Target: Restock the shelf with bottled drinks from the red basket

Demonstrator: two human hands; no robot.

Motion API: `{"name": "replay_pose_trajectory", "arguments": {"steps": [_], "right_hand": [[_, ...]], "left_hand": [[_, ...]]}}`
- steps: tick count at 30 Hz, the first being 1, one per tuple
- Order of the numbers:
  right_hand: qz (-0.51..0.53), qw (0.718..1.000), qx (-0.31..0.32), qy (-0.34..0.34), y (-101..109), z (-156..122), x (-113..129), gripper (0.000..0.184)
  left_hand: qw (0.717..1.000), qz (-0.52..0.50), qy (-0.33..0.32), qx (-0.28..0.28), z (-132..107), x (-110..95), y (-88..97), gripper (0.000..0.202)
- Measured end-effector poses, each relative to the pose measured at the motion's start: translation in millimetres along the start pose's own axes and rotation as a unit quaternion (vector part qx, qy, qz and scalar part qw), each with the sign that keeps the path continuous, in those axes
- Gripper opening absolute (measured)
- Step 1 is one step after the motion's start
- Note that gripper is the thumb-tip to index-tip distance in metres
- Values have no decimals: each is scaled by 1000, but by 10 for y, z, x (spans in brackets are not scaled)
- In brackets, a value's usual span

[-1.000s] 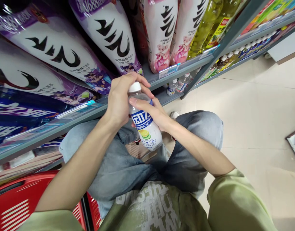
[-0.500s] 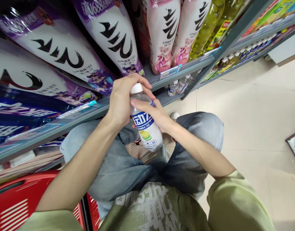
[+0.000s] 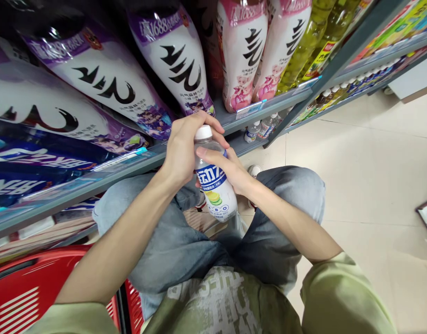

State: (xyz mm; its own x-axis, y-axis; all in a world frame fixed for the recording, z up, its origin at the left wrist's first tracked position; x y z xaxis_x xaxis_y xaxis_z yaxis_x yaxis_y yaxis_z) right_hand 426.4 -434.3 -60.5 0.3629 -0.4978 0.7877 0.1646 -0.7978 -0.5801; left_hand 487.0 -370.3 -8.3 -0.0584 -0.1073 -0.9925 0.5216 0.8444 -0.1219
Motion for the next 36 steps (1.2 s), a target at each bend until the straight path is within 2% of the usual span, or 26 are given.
{"name": "replay_pose_trajectory", "arguments": {"steps": [8,16,23,30,36], "right_hand": [[-11,1000,16,7,-8,3,10,40],[-7,1000,22,11,-18,-22,14,35],[-67,998,21,-3,20,-29,-16,39],[-121,992,1,-26,55,-19,-16,50],[-90,996,21,0,39,-23,13,45]], "left_hand": [[1000,-4,-21,3,4,-14,-2,44],[999,-34,-32,27,12,-4,-13,34],[998,-20,-31,41,4,3,-22,32],[998,46,-31,37,21,-8,-36,29],[991,104,-55,65,11,-37,-64,21]]}}
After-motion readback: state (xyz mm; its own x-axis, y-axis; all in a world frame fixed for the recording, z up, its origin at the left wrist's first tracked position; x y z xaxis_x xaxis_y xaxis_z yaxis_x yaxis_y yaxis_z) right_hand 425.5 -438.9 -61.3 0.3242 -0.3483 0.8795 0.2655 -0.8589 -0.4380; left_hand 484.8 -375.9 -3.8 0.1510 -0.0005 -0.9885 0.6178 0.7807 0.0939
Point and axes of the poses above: each hand's wrist, its own z-axis towards the middle knuckle, its own y-axis out of the back of the hand, x = y × z, the point moved 6 cm from there along z, towards the middle knuckle, and after that the axes turned 9 degrees about x, right-handed, at the moved point
